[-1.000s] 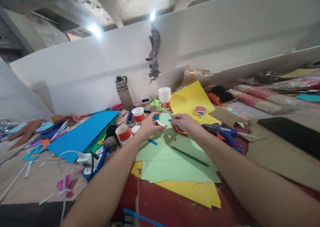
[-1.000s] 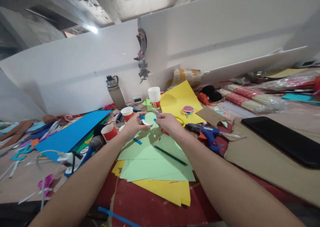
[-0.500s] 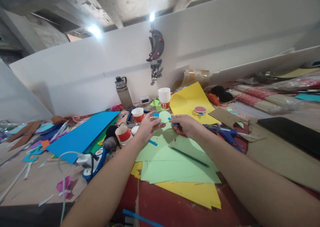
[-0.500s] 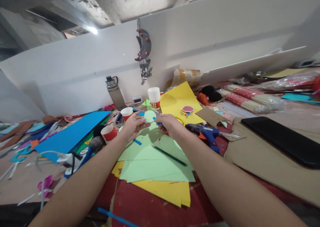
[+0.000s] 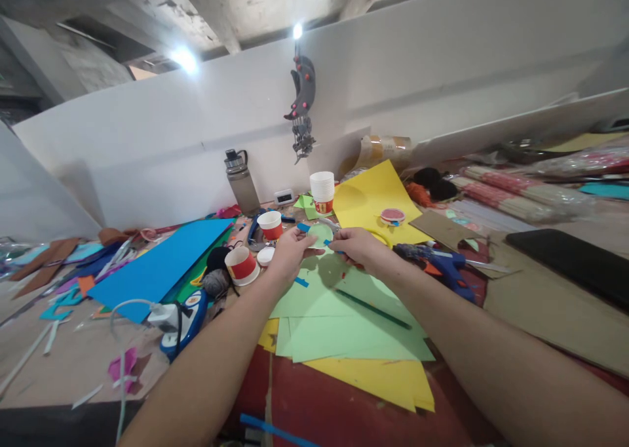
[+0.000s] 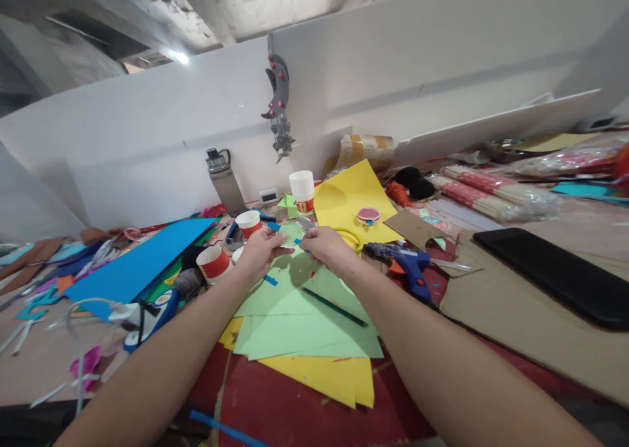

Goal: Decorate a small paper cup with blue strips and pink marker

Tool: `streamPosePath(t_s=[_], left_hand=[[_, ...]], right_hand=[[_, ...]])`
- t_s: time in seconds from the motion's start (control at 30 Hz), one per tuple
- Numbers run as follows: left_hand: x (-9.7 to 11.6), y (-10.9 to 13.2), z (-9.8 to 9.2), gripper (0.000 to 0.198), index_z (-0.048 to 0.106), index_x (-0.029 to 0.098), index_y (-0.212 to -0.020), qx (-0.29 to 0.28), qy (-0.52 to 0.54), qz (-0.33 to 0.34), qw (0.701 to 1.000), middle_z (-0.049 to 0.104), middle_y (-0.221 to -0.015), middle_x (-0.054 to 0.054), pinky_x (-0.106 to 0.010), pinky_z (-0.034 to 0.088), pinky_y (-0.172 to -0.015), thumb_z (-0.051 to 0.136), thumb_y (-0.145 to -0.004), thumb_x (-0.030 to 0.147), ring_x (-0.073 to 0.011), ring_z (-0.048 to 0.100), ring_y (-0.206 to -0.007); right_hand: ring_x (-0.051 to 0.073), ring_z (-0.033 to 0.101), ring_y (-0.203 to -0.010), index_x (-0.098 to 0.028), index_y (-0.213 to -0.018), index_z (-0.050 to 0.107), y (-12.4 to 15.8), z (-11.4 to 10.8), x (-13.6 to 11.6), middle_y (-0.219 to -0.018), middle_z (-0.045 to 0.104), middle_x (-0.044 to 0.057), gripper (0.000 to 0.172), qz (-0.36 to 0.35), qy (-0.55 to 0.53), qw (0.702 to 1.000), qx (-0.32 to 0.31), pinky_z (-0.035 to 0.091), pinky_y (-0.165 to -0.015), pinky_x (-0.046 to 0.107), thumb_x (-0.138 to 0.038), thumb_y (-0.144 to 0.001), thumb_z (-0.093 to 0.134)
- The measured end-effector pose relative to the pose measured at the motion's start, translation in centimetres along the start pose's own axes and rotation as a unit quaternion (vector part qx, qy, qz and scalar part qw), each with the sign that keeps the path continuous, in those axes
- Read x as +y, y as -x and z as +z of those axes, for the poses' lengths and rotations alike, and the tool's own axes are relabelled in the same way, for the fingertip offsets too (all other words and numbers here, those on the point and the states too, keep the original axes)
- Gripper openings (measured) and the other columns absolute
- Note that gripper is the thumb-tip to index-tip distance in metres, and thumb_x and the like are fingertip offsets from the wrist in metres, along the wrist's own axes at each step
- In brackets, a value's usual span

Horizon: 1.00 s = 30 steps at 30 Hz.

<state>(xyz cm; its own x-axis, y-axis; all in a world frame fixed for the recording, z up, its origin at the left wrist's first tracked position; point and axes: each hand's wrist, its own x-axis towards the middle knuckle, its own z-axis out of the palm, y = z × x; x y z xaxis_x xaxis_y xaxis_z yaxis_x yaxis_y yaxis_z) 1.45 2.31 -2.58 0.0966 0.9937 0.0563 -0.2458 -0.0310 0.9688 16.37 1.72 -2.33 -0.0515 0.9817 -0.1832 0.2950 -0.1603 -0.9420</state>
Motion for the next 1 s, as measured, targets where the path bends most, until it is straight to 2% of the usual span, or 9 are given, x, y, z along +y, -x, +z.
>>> streamPosePath(t_s=[0.13,0.27,0.43,0.57,0.73,0.9,1.0], left_hand=[[0.00,-0.04,-0.20,0.026,0.051,0.014,-0.064,0.030,0.008,-0.009,0.999,0.050,-0.062,0.004,-0.029,0.056,-0.062,0.076,-0.056,0.016,-0.0067,0.051,-0.055],[-0.04,-0.10,-0.39,0.024,0.050,0.014,-0.063,0.051,0.025,-0.024,0.998,0.051,-0.061,0.004,-0.031,0.057,-0.063,0.073,-0.056,0.011,-0.0067,0.050,-0.054],[0.22,-0.08,-0.45,0.023,0.048,0.014,-0.061,0.060,0.039,-0.045,0.996,0.049,-0.055,0.005,-0.035,0.057,-0.065,0.069,-0.057,0.006,-0.0066,0.047,-0.051],[0.37,-0.08,-0.48,0.021,0.050,0.014,-0.065,0.029,0.047,-0.042,0.998,0.051,-0.056,0.004,-0.037,0.057,-0.066,0.071,-0.061,0.013,-0.0069,0.047,-0.050],[0.26,-0.12,-0.42,0.016,0.053,0.013,-0.065,0.047,0.035,-0.032,0.998,0.050,-0.055,0.005,-0.034,0.056,-0.064,0.069,-0.064,0.013,-0.0054,0.044,-0.047],[0.18,-0.12,-0.42,0.014,0.056,0.013,-0.069,0.029,0.036,-0.036,0.998,0.053,-0.059,0.003,-0.033,0.056,-0.064,0.070,-0.064,0.014,-0.0071,0.049,-0.051],[0.09,-0.27,-0.65,0.014,0.055,0.013,-0.068,0.051,0.034,-0.034,0.998,0.055,-0.060,0.002,-0.033,0.056,-0.064,0.069,-0.064,0.013,-0.0077,0.051,-0.053]], right_hand=[[0.005,0.032,-0.032,-0.018,-0.071,0.058,-0.19,0.04,0.18,-0.037,0.042,-0.009,0.002,-0.026,0.032,0.999,0.016,0.024,-0.038,0.019,-0.018,-0.070,0.059],[0.006,0.037,-0.036,-0.018,-0.076,0.061,-0.42,-0.04,0.42,-0.042,0.047,-0.007,0.007,-0.073,0.073,0.994,0.038,0.028,-0.042,0.020,-0.022,-0.070,0.060],[0.008,0.044,-0.042,-0.018,-0.070,0.063,-0.66,-0.02,0.68,-0.045,0.051,-0.005,0.008,-0.129,0.136,0.980,0.060,0.032,-0.046,0.021,-0.025,-0.070,0.059],[0.008,0.045,-0.042,-0.019,-0.069,0.063,-0.79,0.03,0.83,-0.046,0.052,-0.005,0.009,-0.133,0.139,0.979,0.073,0.032,-0.045,0.021,-0.025,-0.070,0.058],[0.008,0.044,-0.040,-0.019,-0.070,0.063,-0.54,0.03,0.71,-0.046,0.052,-0.005,0.010,-0.121,0.133,0.981,0.069,0.033,-0.044,0.020,-0.027,-0.071,0.058],[0.007,0.043,-0.038,-0.019,-0.071,0.062,-0.48,-0.01,0.64,-0.045,0.052,-0.005,0.010,-0.113,0.129,0.983,0.065,0.032,-0.042,0.020,-0.028,-0.071,0.058],[0.007,0.041,-0.035,-0.019,-0.071,0.060,-0.26,-0.07,0.45,-0.043,0.049,-0.006,0.009,-0.096,0.124,0.987,0.044,0.031,-0.040,0.019,-0.027,-0.072,0.058]])
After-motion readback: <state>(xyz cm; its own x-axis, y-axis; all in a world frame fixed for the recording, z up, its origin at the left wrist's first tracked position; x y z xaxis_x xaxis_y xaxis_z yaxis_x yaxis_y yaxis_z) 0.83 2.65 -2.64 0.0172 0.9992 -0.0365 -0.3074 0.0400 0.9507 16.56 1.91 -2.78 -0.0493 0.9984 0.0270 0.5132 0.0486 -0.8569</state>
